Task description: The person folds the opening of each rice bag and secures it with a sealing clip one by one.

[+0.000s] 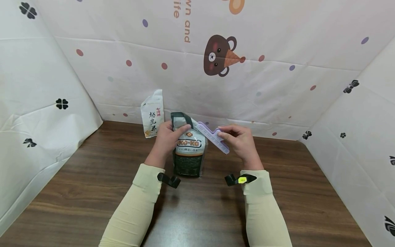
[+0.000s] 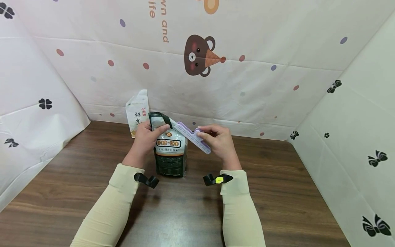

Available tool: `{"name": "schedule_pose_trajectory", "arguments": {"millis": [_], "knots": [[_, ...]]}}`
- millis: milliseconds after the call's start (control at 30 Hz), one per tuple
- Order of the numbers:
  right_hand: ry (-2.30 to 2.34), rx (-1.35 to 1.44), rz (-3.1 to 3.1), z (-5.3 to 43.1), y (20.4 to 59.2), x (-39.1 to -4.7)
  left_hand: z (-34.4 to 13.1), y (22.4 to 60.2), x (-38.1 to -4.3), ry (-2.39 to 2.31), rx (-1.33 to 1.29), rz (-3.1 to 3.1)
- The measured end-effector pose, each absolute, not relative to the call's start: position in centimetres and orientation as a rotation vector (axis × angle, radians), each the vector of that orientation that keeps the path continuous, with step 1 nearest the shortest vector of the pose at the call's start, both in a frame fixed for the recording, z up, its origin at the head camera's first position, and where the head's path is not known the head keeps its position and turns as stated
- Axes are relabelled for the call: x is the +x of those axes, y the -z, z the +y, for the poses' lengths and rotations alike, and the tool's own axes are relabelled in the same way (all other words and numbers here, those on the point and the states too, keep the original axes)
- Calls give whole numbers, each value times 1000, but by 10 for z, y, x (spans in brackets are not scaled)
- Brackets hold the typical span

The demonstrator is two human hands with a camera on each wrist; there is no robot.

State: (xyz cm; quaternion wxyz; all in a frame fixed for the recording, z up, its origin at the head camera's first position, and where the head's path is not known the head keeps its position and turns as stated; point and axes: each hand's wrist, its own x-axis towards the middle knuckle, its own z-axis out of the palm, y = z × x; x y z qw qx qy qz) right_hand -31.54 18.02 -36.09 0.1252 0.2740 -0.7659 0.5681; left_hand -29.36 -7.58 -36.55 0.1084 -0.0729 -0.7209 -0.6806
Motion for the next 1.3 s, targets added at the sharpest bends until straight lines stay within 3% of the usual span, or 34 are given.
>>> {"name": "schedule_pose_trajectory", "arguments": {"millis": [567, 1300], "knots": [[-1630, 828, -2217, 177, 356, -310, -76, 366, -294, 1891, -375, -2151], [-1631, 869, -2125, 170, 353, -306, -76, 362, -290, 1819, -353, -2272]]}}
